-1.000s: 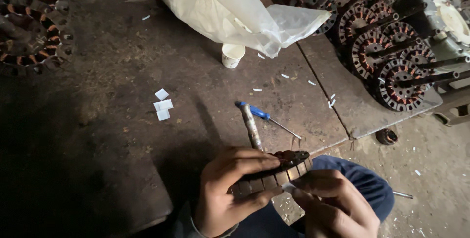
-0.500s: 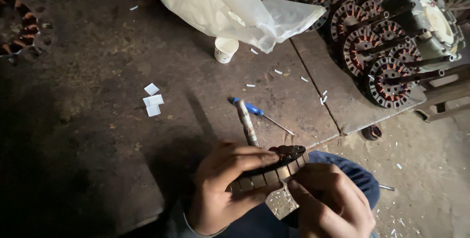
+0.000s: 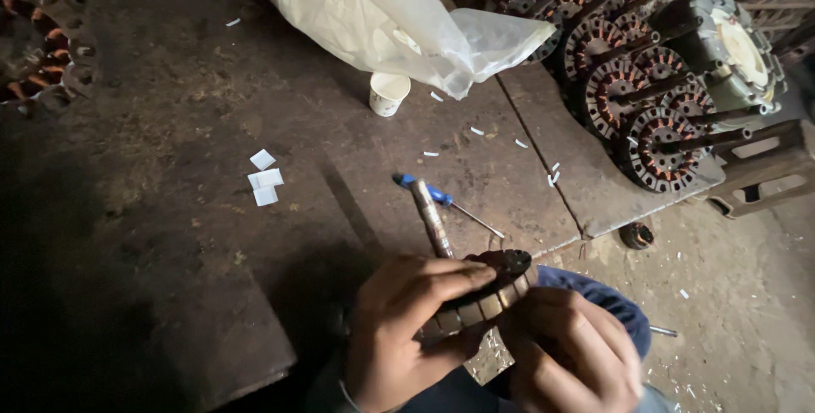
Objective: The person inserts small white insulating pieces into the slots of a copper-wound stator core using their fingers and a blue-handled screwdriver. They repeatedly pick up the pieces, place them into the slots, and use the screwdriver to push them into place.
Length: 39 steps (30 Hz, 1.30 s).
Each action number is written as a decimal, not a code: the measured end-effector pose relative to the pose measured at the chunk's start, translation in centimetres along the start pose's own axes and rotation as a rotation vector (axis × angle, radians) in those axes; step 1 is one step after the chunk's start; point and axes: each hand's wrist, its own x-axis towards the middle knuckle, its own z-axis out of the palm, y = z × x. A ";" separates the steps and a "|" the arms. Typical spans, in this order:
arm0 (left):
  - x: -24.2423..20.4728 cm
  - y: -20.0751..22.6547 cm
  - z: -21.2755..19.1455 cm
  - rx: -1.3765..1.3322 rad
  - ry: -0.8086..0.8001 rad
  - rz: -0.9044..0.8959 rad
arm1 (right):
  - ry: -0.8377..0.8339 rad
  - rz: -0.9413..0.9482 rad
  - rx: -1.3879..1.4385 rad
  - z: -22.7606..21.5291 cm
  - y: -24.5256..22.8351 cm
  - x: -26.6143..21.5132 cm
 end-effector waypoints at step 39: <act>-2.8 -0.4 -0.1 0.136 0.030 0.106 | -0.038 0.242 0.730 5.3 2.0 -6.2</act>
